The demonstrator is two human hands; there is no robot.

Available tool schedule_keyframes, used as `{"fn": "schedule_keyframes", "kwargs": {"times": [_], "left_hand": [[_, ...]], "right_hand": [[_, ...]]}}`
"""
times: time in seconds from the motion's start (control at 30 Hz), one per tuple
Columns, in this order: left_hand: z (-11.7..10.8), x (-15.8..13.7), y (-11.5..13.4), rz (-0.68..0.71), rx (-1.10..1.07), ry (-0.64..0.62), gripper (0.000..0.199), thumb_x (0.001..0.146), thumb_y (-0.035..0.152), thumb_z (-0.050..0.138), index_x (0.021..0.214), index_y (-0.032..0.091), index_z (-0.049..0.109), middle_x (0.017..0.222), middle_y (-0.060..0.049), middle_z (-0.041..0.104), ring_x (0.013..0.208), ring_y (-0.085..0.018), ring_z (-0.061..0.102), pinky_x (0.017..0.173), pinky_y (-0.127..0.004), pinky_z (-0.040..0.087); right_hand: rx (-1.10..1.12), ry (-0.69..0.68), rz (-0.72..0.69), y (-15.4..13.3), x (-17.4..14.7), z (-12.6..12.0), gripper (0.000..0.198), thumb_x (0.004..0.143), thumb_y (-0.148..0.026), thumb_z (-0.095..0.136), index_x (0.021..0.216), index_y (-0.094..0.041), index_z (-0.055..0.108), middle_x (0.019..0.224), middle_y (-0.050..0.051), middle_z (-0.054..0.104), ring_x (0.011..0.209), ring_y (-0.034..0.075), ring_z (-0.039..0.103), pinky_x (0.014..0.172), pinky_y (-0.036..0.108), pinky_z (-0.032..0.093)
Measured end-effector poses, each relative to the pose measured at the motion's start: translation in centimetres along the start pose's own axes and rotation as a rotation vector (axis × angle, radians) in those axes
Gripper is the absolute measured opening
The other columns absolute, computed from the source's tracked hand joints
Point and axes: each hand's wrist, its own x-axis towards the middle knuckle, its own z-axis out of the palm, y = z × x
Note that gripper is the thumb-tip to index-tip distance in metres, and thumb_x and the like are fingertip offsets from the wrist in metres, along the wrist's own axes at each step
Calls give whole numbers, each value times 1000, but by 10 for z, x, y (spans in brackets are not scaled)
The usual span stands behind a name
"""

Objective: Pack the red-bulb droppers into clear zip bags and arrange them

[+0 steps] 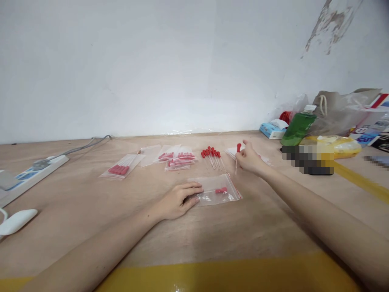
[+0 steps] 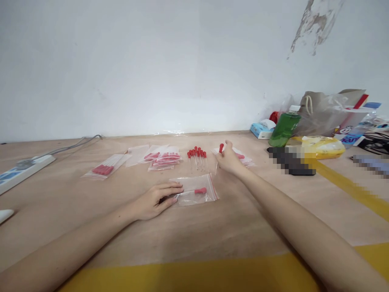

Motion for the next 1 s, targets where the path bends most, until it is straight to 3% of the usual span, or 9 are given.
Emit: {"fn": "schedule_keyframes", "kwargs": {"times": [0.1, 0.23, 0.37, 0.47, 0.57, 0.77, 0.87, 1.0], "left_hand": [[0, 1, 0, -2, -5, 6, 34, 89, 28, 43, 121, 22, 53, 124, -7, 53, 115, -20, 48, 99, -38, 38], [0, 2, 0, -6, -14, 9, 33, 89, 28, 44, 120, 22, 54, 123, -7, 53, 115, -21, 48, 99, -39, 39], [-1, 2, 1, -7, -8, 10, 33, 89, 28, 44, 120, 21, 53, 123, -7, 53, 115, -20, 48, 98, -38, 39], [-2, 2, 2, -12, -4, 18, 35, 88, 27, 46, 123, 20, 49, 122, -7, 54, 114, -20, 48, 98, -37, 39], [-3, 2, 4, -36, -9, 24, 38, 87, 28, 48, 124, 20, 46, 121, -7, 54, 111, -20, 50, 95, -36, 41], [-3, 0, 3, -67, -13, 23, 40, 87, 30, 48, 126, 22, 44, 123, -7, 53, 111, -20, 50, 95, -36, 41], [-3, 0, 2, -64, -21, 32, 42, 87, 30, 49, 128, 22, 42, 126, -7, 51, 114, -21, 49, 97, -38, 40], [-2, 0, 2, -49, -19, 29, 45, 87, 29, 49, 130, 23, 39, 131, -7, 46, 119, -22, 44, 100, -40, 36]], "right_hand": [[409, -12, 97, 16, -23, -3, 70, 76, -21, 46, 132, -13, 6, 58, -4, 48, 48, 16, 55, 46, 29, 49], [641, 35, 132, 30, -37, 9, 62, 70, -19, 54, 120, -23, 17, 63, -6, 46, 47, 14, 55, 44, 29, 51], [816, 61, 182, 29, -40, 20, 49, 68, -18, 56, 104, -27, 24, 68, -6, 49, 52, 13, 59, 54, 31, 55], [921, -18, 204, 23, -47, 22, 33, 72, -23, 55, 93, -25, 31, 70, -4, 52, 60, 13, 62, 65, 33, 55], [872, -141, 178, 23, -54, 19, 25, 71, -31, 60, 86, -22, 42, 72, -1, 56, 65, 13, 62, 67, 30, 53], [494, -404, -38, 32, -50, 2, 32, 65, -44, 65, 80, -16, 61, 67, 0, 61, 59, 10, 54, 60, 26, 45], [437, -429, -126, 32, -48, 2, 33, 62, -44, 67, 78, -15, 63, 73, 1, 63, 68, 12, 56, 66, 28, 45], [535, -451, -107, 26, -51, 12, 38, 58, -42, 70, 82, -15, 58, 68, -1, 61, 61, 10, 55, 59, 26, 44]]}}
